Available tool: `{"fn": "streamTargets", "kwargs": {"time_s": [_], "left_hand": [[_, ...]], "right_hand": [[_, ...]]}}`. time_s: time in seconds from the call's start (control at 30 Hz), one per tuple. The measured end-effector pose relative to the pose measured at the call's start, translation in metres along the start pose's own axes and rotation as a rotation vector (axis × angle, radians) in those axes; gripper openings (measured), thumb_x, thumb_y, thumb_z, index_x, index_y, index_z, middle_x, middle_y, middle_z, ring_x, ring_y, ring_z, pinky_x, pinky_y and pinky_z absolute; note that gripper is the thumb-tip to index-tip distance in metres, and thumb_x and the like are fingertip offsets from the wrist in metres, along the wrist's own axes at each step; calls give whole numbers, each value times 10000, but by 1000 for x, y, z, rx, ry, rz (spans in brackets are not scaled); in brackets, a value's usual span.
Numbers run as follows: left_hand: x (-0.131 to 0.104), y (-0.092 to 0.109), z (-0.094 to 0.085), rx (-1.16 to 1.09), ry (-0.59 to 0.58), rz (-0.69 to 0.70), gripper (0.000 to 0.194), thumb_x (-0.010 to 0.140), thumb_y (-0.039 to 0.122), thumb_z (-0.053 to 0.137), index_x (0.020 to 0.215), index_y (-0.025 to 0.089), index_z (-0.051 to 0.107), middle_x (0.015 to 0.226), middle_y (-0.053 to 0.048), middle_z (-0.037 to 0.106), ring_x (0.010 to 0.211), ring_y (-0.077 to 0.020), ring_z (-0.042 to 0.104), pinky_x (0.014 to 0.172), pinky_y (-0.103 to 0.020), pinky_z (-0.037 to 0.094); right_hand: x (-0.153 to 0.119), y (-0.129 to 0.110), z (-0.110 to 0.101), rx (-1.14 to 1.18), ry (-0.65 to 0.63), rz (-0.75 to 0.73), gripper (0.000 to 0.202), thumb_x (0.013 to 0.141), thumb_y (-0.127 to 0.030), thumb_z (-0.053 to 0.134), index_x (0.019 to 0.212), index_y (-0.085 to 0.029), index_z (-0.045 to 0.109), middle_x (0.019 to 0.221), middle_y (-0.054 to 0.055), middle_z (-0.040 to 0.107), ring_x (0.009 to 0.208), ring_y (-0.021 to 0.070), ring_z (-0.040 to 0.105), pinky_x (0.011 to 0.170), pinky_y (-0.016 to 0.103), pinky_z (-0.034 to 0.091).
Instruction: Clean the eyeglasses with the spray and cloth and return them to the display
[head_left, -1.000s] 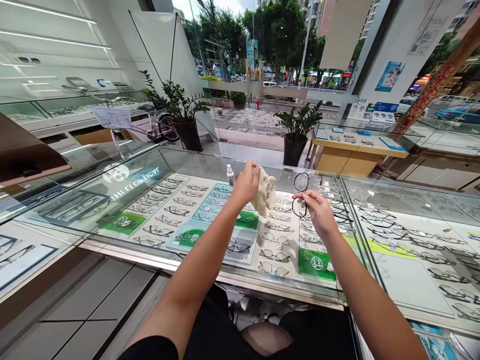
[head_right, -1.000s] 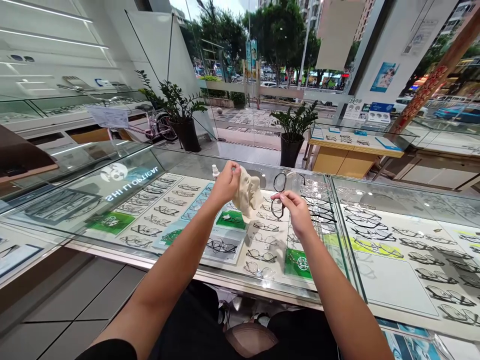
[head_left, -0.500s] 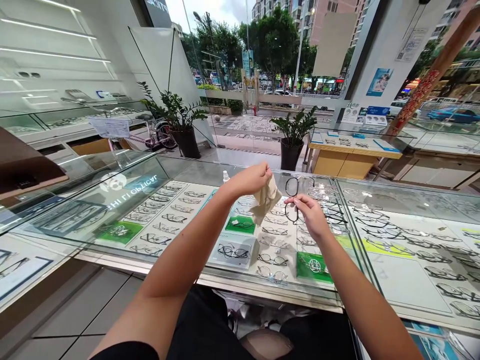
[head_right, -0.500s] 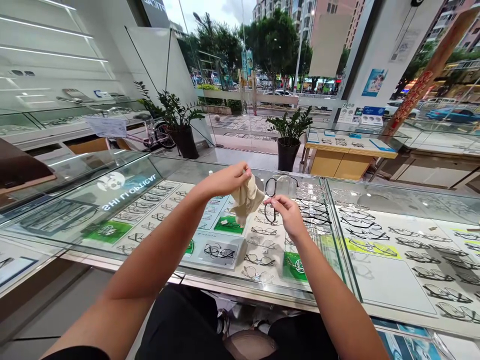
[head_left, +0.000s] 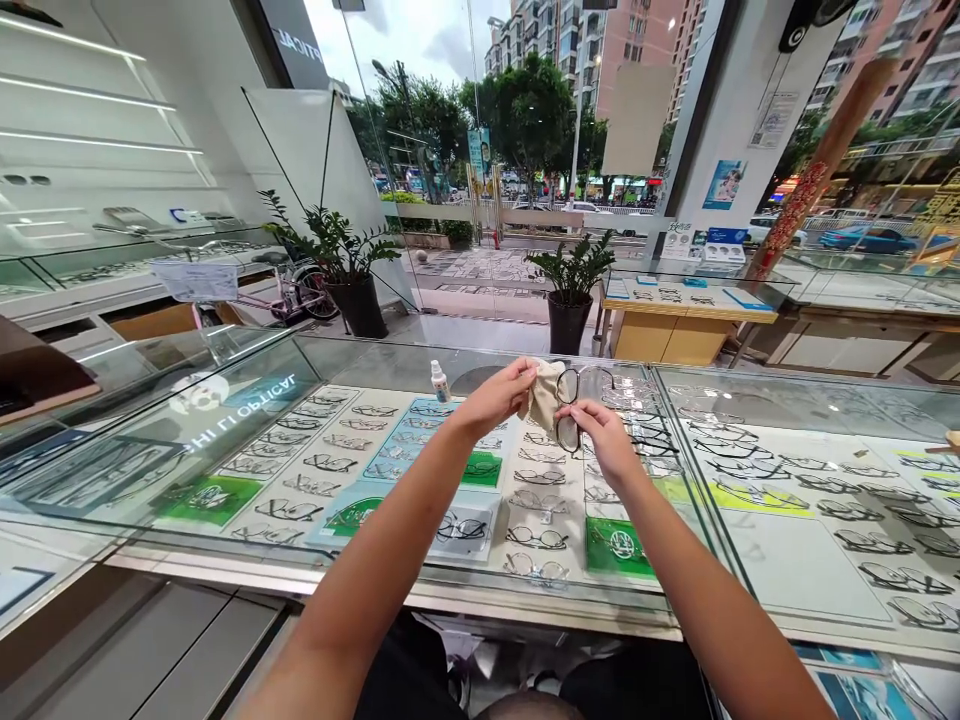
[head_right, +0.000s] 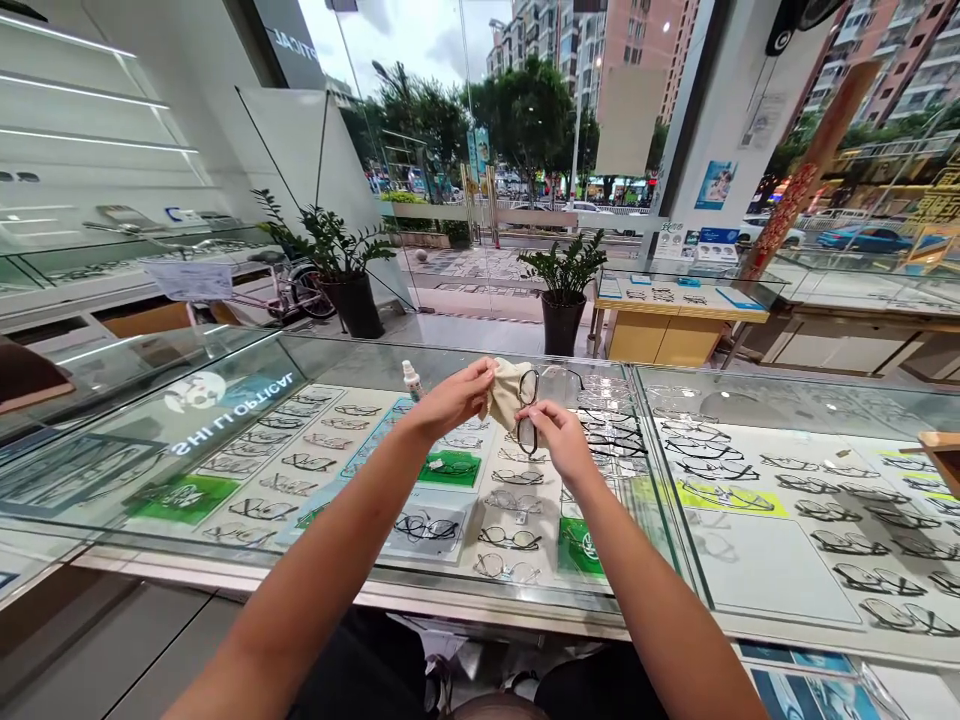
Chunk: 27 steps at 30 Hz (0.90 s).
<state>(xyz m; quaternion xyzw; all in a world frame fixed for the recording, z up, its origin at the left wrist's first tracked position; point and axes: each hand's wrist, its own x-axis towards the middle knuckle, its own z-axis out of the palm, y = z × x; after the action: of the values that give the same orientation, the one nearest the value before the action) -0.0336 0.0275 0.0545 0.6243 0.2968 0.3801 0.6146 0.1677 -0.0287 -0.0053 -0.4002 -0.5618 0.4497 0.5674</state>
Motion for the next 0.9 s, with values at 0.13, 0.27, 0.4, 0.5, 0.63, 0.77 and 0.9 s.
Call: {"fn": "streamTargets", "kwargs": {"time_s": [0.13,0.27,0.4,0.5,0.63,0.77,0.9], "left_hand": [[4,-37,8,-75,135,173,470,828,640,760,945,236,549,738,43,505,576,-93,454,532,-223,398],[5,-56,13,-4,225,258,399,897,598,707,967,206,702,896,-28,669,743,-124,588,673,-246,481],[2,-55,18,9,293,323,311,871,481,777,999,198,762,1063,-72,736,975,-187,664,897,-308,515],[1,-53,22,-11,320,338,318,803,443,838,971,197,727,1030,-64,723,931,-184,661,871,-314,516],[2,-57,24,-74,362,325,444,730,425,898,964,220,580,932,-4,661,828,-134,626,777,-261,493],[2,-59,25,-219,326,238,633,687,443,934,1073,242,474,955,7,690,772,-120,650,753,-257,504],[0,-58,26,-228,218,81,621,748,526,882,1156,200,545,804,15,692,605,-105,586,633,-244,454]], "right_hand": [[0,3,4,5,-13,20,231,901,-466,679,858,-259,771,938,33,778,862,225,586,786,346,410],[0,10,5,19,-34,50,235,901,-473,684,871,-253,761,964,39,779,863,219,581,768,339,403],[0,16,6,82,-79,100,257,890,-509,704,862,-256,740,986,34,778,860,216,595,750,334,407],[0,18,7,90,-115,96,264,889,-517,712,858,-256,737,980,33,775,878,217,603,774,335,422],[-2,19,8,93,-140,96,266,889,-527,720,882,-262,738,987,29,766,875,216,606,808,340,443],[-2,21,8,119,-157,103,264,893,-527,725,879,-264,745,956,25,746,847,206,593,795,333,445],[-1,22,7,128,-162,107,271,885,-537,737,873,-266,749,940,26,730,879,214,607,836,343,457]]}}
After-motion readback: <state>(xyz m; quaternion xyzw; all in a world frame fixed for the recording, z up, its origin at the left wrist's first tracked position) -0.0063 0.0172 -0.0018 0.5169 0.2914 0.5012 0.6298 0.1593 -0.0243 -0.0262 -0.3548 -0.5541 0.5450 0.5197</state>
